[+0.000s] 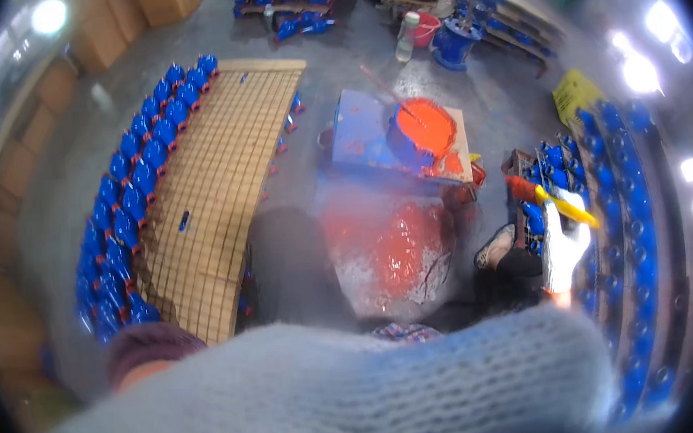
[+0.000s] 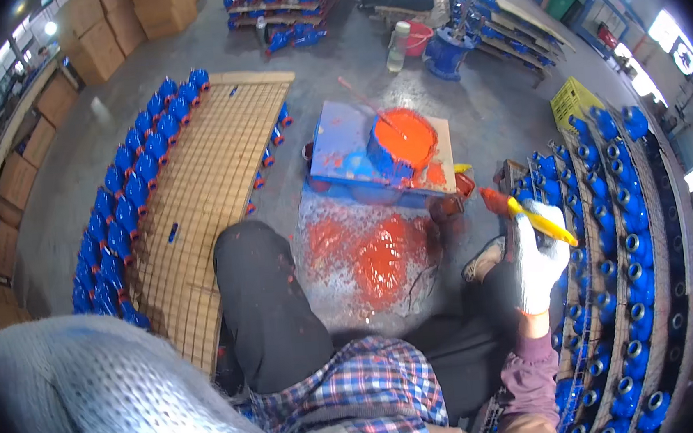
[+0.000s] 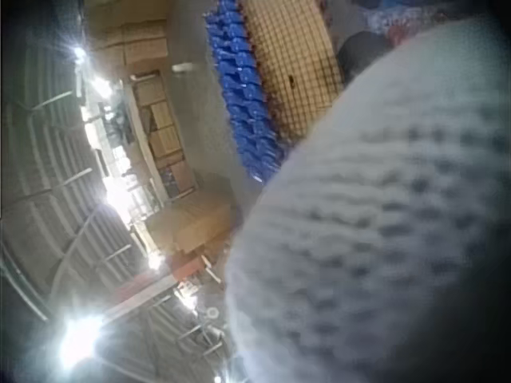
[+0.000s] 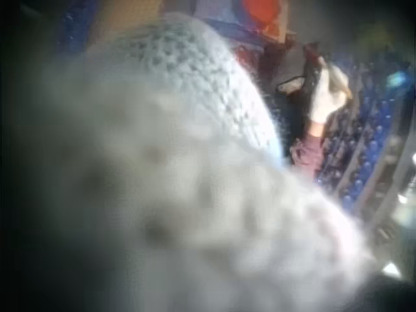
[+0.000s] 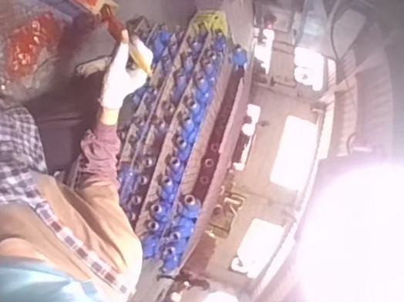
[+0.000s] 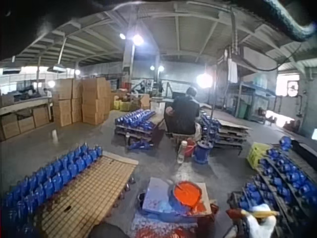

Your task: Spray painting and detail painting industrial blue components with red paint.

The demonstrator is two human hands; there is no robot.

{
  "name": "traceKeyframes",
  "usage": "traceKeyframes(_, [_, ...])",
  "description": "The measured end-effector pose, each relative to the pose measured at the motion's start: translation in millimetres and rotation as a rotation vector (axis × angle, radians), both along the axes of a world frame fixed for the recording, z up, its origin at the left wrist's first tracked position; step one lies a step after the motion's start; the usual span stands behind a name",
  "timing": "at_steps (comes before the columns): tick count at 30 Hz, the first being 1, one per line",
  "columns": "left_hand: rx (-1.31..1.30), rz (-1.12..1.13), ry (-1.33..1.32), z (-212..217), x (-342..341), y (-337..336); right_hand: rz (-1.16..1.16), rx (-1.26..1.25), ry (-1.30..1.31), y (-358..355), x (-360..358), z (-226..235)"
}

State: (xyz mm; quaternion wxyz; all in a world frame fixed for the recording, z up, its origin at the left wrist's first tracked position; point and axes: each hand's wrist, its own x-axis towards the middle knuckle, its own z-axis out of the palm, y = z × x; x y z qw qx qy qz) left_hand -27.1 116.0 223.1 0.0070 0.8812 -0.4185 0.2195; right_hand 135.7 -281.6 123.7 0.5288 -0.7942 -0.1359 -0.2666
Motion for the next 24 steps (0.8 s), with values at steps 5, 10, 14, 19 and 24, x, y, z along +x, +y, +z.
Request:
traceKeyframes(5, [-0.011, -0.012, 0.053, -0.5, 26.5, -6.5, -0.048, 0.008, -0.056, -0.9, 1.4, 3.1])
traceKeyframes(10, [-0.093, -0.030, 0.113, 6.7, 51.0, -13.8, -0.006, -0.018, -0.013, -2.1, -1.2, 12.4])
traceKeyframes(14, [-0.153, -0.028, 0.121, 5.1, 78.8, -27.0, -0.029, -0.017, -0.081, -6.5, -3.1, 14.5])
traceKeyframes(19, [-0.254, -0.064, 0.142, -0.7, 121.4, -50.9, 0.003, -0.079, -0.192, -16.6, 2.7, 12.1])
traceKeyframes(24, [-0.340, -0.148, 0.179, -6.4, 165.1, -88.8, -0.026, -0.256, -0.246, -31.4, 6.1, 17.6])
